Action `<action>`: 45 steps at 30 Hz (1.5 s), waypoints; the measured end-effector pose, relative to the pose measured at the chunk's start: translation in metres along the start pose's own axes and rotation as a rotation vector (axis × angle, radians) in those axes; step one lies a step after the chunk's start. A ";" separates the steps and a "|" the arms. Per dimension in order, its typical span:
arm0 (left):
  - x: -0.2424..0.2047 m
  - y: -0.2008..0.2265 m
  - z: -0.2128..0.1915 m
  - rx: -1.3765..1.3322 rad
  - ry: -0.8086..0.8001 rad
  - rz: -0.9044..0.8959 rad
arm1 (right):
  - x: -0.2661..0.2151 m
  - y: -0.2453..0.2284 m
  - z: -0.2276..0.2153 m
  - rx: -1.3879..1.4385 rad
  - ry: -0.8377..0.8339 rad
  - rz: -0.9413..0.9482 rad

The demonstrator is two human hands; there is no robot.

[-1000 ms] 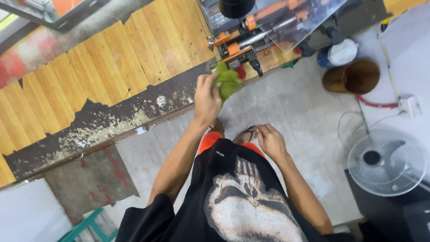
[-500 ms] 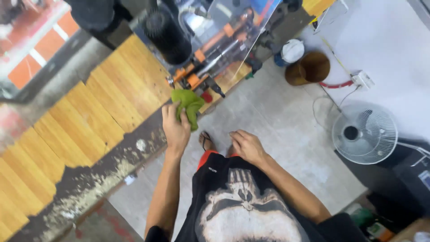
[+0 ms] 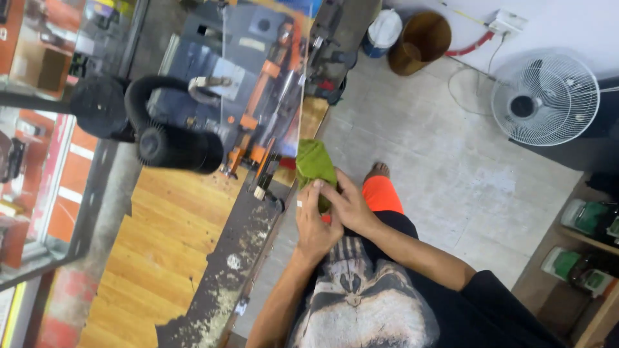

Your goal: The person cleans a wooden workbench using a cloth and then uses a brush to clean a key-cutting machine in a locksmith shop.

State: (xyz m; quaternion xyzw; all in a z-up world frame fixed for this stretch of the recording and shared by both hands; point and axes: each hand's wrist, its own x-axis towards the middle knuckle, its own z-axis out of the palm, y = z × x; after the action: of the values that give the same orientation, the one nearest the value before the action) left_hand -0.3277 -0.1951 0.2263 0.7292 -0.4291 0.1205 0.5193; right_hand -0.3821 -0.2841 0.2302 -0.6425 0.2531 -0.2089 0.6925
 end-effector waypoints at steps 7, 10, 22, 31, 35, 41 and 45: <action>0.018 -0.016 0.010 0.224 -0.051 -0.078 | 0.067 0.050 -0.109 -0.174 0.304 0.050; 0.034 -0.027 0.011 0.642 -0.081 -0.190 | 0.118 0.053 -0.170 -0.273 0.296 0.260; 0.039 -0.064 0.068 1.092 0.573 -0.554 | 0.271 0.116 -0.341 -0.109 0.022 0.459; 0.023 -0.079 0.074 1.329 0.589 -0.500 | 0.306 0.098 -0.343 0.559 0.140 0.702; 0.015 -0.079 0.073 1.446 0.550 -0.500 | 0.272 0.113 -0.350 0.296 0.132 0.716; 0.002 -0.073 0.065 1.254 0.508 -0.483 | 0.237 0.158 -0.374 -0.088 -0.018 0.516; -0.004 -0.085 0.064 1.367 0.467 -0.419 | 0.300 0.128 -0.391 -0.426 -0.050 0.050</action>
State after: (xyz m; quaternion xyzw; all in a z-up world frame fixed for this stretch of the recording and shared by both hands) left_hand -0.2837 -0.2405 0.1409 0.9110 0.0104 0.4102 0.0407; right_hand -0.3932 -0.7645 0.0599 -0.7730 0.2901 -0.1176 0.5519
